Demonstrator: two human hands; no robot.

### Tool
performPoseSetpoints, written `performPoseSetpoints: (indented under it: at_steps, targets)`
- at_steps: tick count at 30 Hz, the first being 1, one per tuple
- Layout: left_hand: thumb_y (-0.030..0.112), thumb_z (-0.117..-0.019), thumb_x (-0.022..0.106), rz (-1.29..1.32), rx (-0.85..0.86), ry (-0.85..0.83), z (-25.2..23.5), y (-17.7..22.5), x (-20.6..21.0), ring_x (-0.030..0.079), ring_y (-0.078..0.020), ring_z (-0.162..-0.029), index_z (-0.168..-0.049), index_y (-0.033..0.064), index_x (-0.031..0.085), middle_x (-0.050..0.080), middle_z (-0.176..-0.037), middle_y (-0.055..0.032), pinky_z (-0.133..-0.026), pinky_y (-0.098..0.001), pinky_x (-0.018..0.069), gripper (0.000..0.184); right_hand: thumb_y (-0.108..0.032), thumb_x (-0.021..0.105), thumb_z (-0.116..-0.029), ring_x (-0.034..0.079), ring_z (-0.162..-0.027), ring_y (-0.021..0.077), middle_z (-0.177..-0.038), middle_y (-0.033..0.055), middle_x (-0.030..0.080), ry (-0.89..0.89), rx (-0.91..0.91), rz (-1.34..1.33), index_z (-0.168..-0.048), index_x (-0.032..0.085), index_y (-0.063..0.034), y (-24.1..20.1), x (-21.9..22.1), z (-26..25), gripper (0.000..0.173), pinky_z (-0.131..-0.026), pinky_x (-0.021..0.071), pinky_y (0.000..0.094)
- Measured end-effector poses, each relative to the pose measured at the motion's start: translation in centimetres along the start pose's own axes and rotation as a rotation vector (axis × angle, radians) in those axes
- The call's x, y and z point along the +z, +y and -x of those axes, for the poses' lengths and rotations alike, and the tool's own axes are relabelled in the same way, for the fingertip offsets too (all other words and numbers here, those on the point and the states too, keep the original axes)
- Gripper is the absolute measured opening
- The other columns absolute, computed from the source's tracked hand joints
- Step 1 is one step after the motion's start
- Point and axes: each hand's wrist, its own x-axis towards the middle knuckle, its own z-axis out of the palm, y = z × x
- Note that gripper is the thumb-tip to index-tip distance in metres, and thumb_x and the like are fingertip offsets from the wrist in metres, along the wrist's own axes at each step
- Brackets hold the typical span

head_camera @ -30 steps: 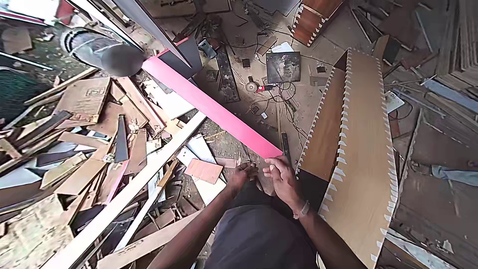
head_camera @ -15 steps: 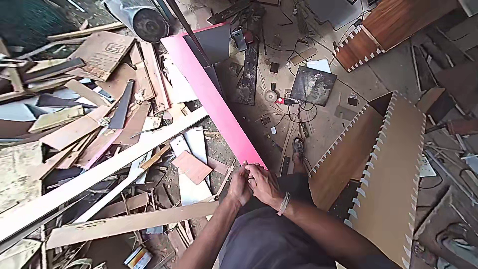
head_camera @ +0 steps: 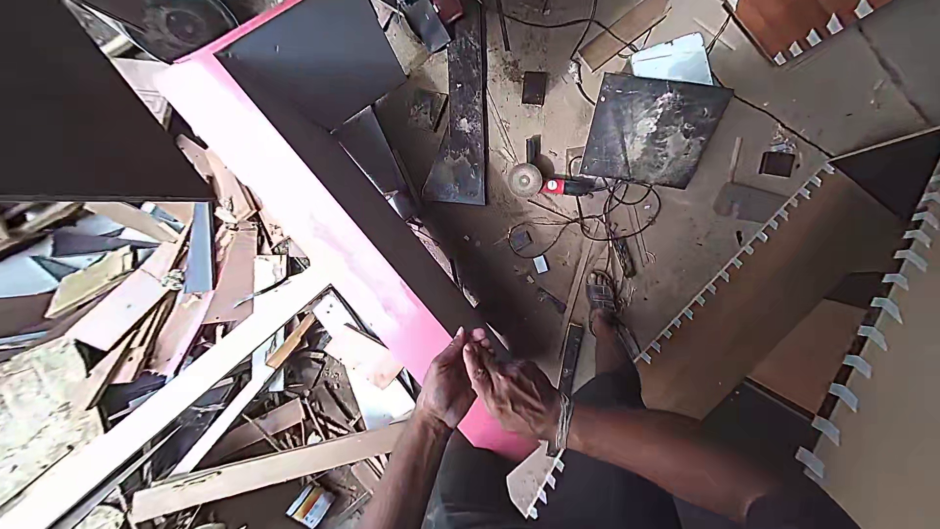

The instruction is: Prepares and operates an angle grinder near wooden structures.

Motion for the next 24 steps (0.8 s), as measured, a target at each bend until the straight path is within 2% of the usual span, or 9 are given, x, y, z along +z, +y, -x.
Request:
performPoseSetpoints:
  at_steps: [4,6,8,10,12,15,17,20,24]
  targets:
    - [0.040,-0.1124,0.021,-0.058,-0.098,0.008,-3.8,1.0,-1.0,0.069,-0.0180,-0.074,-0.112,0.0042,0.067,0.068,-0.084,-0.0091,-0.072,-0.0338,0.0605,0.058,-0.013,0.050,-0.1030,0.071,-0.066,0.0201,-0.118,0.0144,0.072,0.016,0.088,-0.057,-0.147,0.050,0.0021,1.1,2.5,-1.2,0.047,-0.055,0.0591,0.0346]
    - [0.036,-0.1114,0.030,-0.046,-0.106,-0.004,-4.7,1.6,-1.9,0.067,-0.0153,-0.069,-0.099,0.0057,0.070,0.068,-0.079,-0.0074,-0.068,-0.0314,0.0598,0.052,-0.010,0.051,-0.1011,0.071,-0.071,0.0171,-0.127,0.0143,0.070,0.131,-0.010,-0.164,-0.145,0.053,0.0015,2.3,3.1,-1.1,0.045,-0.059,0.0589,0.0306]
    - [0.030,-0.1087,0.039,-0.211,0.050,0.114,-5.8,2.4,-3.3,0.055,-0.0080,-0.048,-0.079,0.0097,0.065,0.057,-0.060,-0.0006,-0.047,-0.0239,0.0502,0.044,-0.008,0.054,-0.1008,0.074,-0.090,0.0156,-0.131,0.0125,0.069,0.283,-0.063,-0.258,-0.134,0.063,-0.0024,5.0,4.2,-1.7,0.035,-0.072,0.0613,0.0276]
    - [0.025,-0.1059,0.048,-0.597,0.438,0.321,-7.3,4.5,-5.5,0.038,-0.0034,-0.040,-0.069,0.0139,0.056,0.042,-0.050,0.0056,-0.039,-0.0188,0.0325,0.039,-0.008,0.057,-0.1012,0.073,-0.106,0.0178,-0.129,0.0146,0.068,0.323,0.032,-0.251,-0.126,0.067,-0.0022,9.9,6.6,-2.9,0.027,-0.085,0.0622,0.0283]
    - [0.032,-0.1042,0.055,-1.215,0.930,0.593,-9.4,7.7,-9.2,0.040,-0.0033,-0.044,-0.067,0.0106,0.051,0.040,-0.053,0.0051,-0.044,-0.0198,0.0335,0.043,-0.015,0.059,-0.1007,0.073,-0.102,0.0214,-0.129,0.0168,0.067,0.199,0.190,-0.012,-0.126,0.067,-0.0037,18.3,10.1,-4.2,0.029,-0.082,0.0619,0.0307]
    - [0.037,-0.1061,0.052,-1.930,1.335,0.786,-13.5,12.4,-14.8,0.059,-0.0322,-0.057,-0.067,-0.0012,0.053,0.054,-0.061,-0.0185,-0.054,-0.0471,0.0436,0.055,-0.020,0.049,-0.1055,0.062,-0.119,0.0411,-0.153,0.0258,0.046,-0.303,0.471,0.315,-0.152,0.045,-0.0028,32.7,13.1,-7.9,0.050,-0.095,0.0528,0.0523]
    - [0.042,-0.1055,0.051,-2.145,1.418,0.778,-16.0,14.1,-16.8,0.065,-0.0386,-0.065,-0.071,0.0014,0.055,0.059,-0.068,-0.0209,-0.056,-0.0523,0.0459,0.054,-0.008,0.048,-0.1037,0.051,-0.132,0.0481,-0.157,0.0277,0.039,-0.367,0.561,0.451,-0.156,0.036,-0.0010,40.4,13.6,-11.6,0.054,-0.101,0.0445,0.0628]
    - [0.037,-0.1044,0.056,-2.171,1.482,0.831,-17.9,14.3,-17.4,0.064,-0.0358,-0.067,-0.069,0.0033,0.054,0.059,-0.069,-0.0191,-0.058,-0.0486,0.0451,0.049,-0.005,0.055,-0.0991,0.037,-0.147,0.0471,-0.161,0.0249,0.037,-0.183,0.663,0.578,-0.157,0.035,-0.0012,49.0,14.1,-16.9,0.062,-0.110,0.0379,0.0656]
    - [0.027,-0.1036,0.059,-2.167,1.414,0.967,-18.2,14.1,-17.6,0.064,-0.0298,-0.071,-0.067,0.0030,0.055,0.060,-0.070,-0.0163,-0.063,-0.0408,0.0472,0.044,-0.002,0.055,-0.0961,0.025,-0.154,0.0422,-0.164,0.0217,0.034,-0.261,0.739,0.611,-0.159,0.033,-0.0018,54.4,15.3,-21.7,0.067,-0.118,0.0252,0.0667]
